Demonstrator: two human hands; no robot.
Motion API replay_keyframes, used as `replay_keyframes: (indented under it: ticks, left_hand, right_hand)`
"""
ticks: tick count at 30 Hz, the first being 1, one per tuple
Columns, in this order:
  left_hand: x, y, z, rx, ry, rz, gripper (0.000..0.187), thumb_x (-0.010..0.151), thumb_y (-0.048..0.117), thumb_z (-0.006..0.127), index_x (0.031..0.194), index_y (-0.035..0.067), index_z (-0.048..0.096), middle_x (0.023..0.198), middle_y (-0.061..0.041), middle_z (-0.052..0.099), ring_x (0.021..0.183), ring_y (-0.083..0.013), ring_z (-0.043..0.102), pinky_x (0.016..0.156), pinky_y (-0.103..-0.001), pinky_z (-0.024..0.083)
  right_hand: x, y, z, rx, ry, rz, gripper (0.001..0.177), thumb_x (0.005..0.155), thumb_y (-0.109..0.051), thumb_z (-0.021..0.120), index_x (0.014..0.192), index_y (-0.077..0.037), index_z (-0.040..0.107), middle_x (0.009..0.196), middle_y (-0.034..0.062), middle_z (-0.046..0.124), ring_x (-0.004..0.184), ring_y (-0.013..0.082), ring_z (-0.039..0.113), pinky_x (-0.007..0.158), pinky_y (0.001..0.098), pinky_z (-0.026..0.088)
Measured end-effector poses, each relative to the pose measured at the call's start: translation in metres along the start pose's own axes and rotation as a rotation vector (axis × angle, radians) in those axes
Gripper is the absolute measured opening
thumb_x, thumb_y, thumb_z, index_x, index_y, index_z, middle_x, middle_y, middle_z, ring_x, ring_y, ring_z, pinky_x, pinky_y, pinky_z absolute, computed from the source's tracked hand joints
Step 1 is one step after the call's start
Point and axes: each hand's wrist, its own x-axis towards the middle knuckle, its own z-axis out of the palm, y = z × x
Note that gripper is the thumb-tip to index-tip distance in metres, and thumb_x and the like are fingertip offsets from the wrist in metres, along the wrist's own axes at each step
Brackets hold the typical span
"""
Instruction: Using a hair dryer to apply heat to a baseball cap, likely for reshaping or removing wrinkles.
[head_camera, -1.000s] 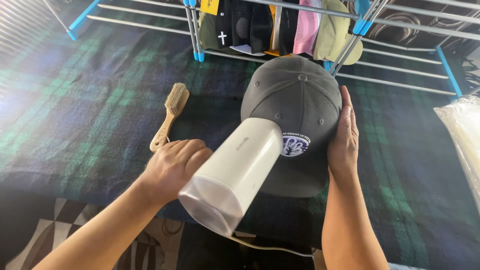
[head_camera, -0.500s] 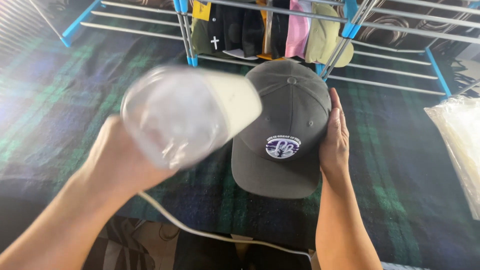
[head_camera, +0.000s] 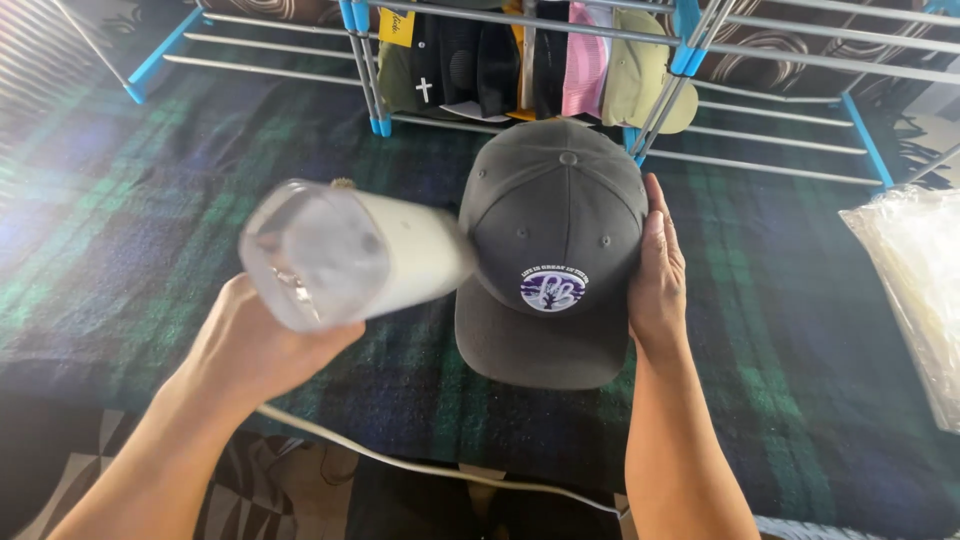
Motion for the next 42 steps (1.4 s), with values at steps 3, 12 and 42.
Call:
replay_keyframes:
  ticks: [3, 12, 42]
  left_hand:
    - [0.006, 0.044, -0.008, 0.485, -0.266, -0.867, 0.048, 0.071, 0.042, 0.080, 0.114, 0.025, 0.072, 0.104, -0.001, 0.079, 0.100, -0.0268, 0.075, 0.080, -0.041, 0.060]
    - [0.116, 0.164, 0.002, 0.489, -0.291, -0.224, 0.045, 0.088, 0.040, 0.063, 0.121, 0.008, 0.060, 0.108, -0.021, 0.068, 0.100, -0.0541, 0.063, 0.073, -0.063, 0.052]
    - [0.021, 0.183, 0.132, -0.462, -0.256, -0.041, 0.075, 0.098, 0.035, 0.037, 0.150, -0.016, 0.021, 0.138, -0.032, 0.038, 0.110, -0.0531, 0.057, 0.087, -0.058, 0.052]
  right_hand:
    - [0.003, -0.013, -0.004, 0.058, 0.037, 0.151, 0.060, 0.100, -0.048, 0.039, 0.151, -0.016, 0.049, 0.155, 0.0059, 0.055, 0.139, 0.0156, 0.055, 0.108, 0.0264, 0.045]
    - [-0.042, -0.043, -0.052, 0.098, 0.250, 0.114, 0.033, 0.098, -0.040, 0.063, 0.093, -0.009, 0.073, 0.066, 0.0001, 0.058, 0.053, 0.0103, 0.054, 0.047, 0.0232, 0.034]
    - [-0.046, -0.125, -0.063, 0.179, -0.188, 0.352, 0.019, 0.097, -0.017, 0.067, 0.114, -0.010, 0.064, 0.074, -0.0014, 0.058, 0.056, 0.0104, 0.059, 0.044, 0.0232, 0.040]
